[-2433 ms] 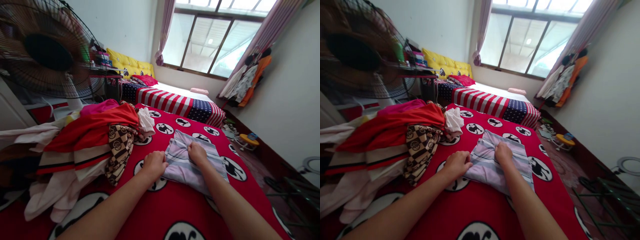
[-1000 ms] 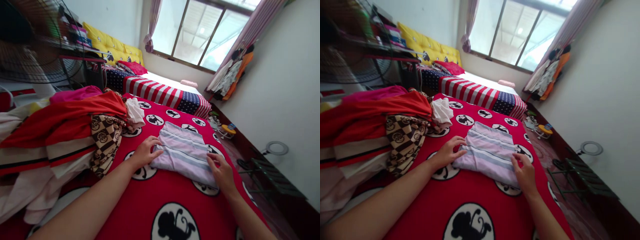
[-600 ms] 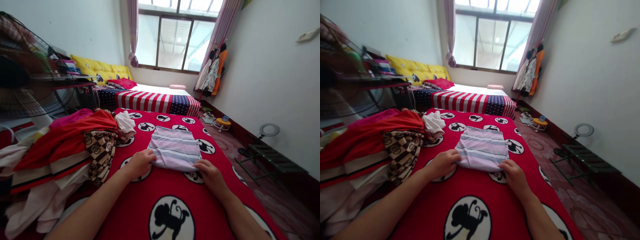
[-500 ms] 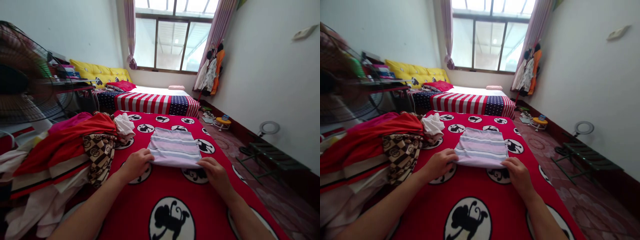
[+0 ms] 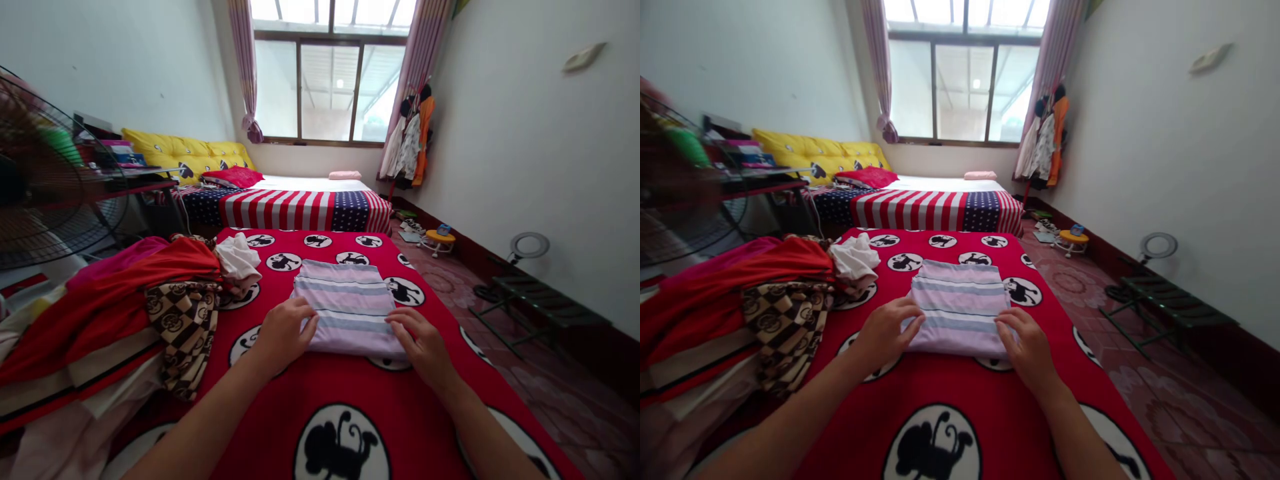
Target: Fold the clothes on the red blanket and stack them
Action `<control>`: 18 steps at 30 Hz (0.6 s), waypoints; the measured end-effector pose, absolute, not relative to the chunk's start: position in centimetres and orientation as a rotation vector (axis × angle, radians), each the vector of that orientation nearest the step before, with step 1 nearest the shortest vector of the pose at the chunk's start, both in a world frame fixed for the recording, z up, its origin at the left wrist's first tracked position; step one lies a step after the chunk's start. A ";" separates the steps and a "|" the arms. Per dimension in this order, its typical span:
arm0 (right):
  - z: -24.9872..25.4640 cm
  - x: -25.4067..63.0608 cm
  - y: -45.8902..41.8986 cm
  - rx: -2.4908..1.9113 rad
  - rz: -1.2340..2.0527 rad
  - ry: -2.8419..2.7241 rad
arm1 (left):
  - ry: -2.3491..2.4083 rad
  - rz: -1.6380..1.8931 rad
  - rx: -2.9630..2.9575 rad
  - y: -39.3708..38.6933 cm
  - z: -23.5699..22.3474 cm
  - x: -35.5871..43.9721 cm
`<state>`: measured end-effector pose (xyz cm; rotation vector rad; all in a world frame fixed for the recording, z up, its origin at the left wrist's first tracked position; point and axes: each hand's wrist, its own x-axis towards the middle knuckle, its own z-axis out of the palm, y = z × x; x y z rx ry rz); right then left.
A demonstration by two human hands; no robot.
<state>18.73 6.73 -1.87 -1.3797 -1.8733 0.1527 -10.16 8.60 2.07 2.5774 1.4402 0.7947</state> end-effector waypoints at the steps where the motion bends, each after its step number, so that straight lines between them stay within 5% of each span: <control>1: -2.3 18.4 7.0 -1.381 0.107 -1.843 | 1.415 0.799 2.568 9.3 1.7 -9.2; 9: -5.1 18.8 8.1 -1.493 0.082 -1.716 | 1.588 0.578 2.538 11.5 -4.1 -6.8; 18: -3.5 19.3 14.5 -1.822 0.230 -1.507 | 1.764 0.603 2.433 11.5 -4.7 -6.9</control>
